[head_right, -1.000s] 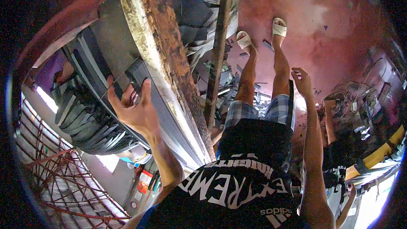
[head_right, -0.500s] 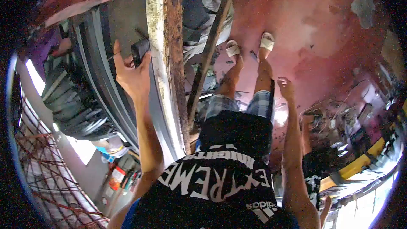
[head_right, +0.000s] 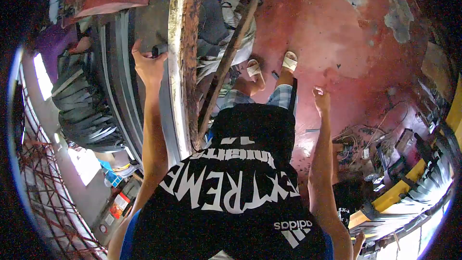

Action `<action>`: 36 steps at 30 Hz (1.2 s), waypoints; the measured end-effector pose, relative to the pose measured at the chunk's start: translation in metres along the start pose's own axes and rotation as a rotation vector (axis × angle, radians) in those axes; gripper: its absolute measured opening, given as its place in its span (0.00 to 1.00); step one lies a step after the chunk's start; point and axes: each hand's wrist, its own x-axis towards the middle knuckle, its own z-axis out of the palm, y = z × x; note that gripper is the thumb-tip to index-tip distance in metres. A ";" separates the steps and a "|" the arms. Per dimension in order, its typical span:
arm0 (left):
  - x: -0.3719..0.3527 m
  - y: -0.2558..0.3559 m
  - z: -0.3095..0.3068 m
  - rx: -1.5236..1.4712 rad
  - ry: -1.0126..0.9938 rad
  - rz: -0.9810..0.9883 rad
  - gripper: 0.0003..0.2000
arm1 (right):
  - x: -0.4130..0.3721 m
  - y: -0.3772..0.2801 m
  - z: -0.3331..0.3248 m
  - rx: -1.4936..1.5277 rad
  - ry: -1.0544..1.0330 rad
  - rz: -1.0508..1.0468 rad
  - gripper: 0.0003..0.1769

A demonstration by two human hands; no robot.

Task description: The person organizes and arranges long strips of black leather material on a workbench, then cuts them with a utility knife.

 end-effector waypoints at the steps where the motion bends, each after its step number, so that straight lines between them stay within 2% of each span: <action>1: 0.001 0.000 -0.001 0.002 0.006 -0.005 0.43 | 0.001 0.007 0.001 0.002 0.007 0.036 0.16; 6: 0.004 -0.002 -0.002 0.016 -0.064 -0.019 0.47 | -0.004 0.052 0.017 0.008 -0.064 -0.007 0.17; 7: 0.004 -0.006 0.001 0.013 -0.060 -0.026 0.47 | -0.008 0.039 0.016 0.006 -0.070 0.010 0.18; 9: 0.003 -0.009 0.005 0.055 0.038 0.118 0.47 | -0.017 0.019 0.013 0.068 -0.105 0.072 0.18; 11: 0.002 -0.006 0.003 0.034 0.023 0.121 0.45 | -0.021 0.004 0.012 0.250 -0.114 0.197 0.17; 16: 0.003 0.005 0.004 0.006 -0.036 0.057 0.41 | -0.006 -0.018 -0.004 0.128 -0.066 0.105 0.17; 19: 0.006 0.003 0.009 0.077 -0.016 0.033 0.40 | 0.007 -0.027 -0.020 0.107 -0.146 0.066 0.20; 21: 0.008 0.000 0.011 0.096 -0.027 0.006 0.40 | 0.012 -0.031 -0.028 0.115 -0.007 0.022 0.17; 22: 0.009 -0.002 0.012 0.092 -0.017 -0.007 0.40 | 0.014 -0.033 -0.033 0.194 -0.027 0.084 0.16; 26: 0.011 0.000 0.014 0.088 -0.081 -0.092 0.43 | 0.025 -0.031 -0.051 0.038 -0.137 0.027 0.17; 28: 0.010 -0.006 0.019 0.045 -0.131 -0.108 0.46 | 0.049 0.006 -0.055 -0.250 -0.128 -0.144 0.17; 29: 0.008 -0.006 0.019 0.023 -0.142 -0.101 0.48 | 0.048 -0.008 -0.061 -0.274 -0.136 -0.182 0.17; 30: 0.006 -0.002 0.012 0.000 -0.203 -0.124 0.53 | 0.043 -0.028 -0.063 -0.367 -0.122 -0.288 0.17; 31: 0.007 -0.013 0.020 -0.070 -0.173 -0.092 0.55 | 0.039 -0.055 -0.061 -0.458 -0.109 -0.401 0.16; 32: -0.005 0.003 -0.002 -0.131 -0.168 -0.103 0.55 | 0.027 -0.097 -0.060 -0.478 -0.128 -0.454 0.16; 34: -0.028 -0.013 -0.008 -0.105 -0.083 -0.060 0.53 | -0.013 -0.195 -0.053 -0.433 -0.192 -0.438 0.16; 35: -0.045 -0.031 -0.007 -0.176 0.000 0.028 0.50 | -0.011 -0.215 -0.043 -0.459 -0.225 -0.488 0.16; 36: -0.070 -0.034 -0.022 -0.146 0.027 -0.004 0.45 | -0.009 -0.237 -0.034 -0.425 -0.247 -0.580 0.16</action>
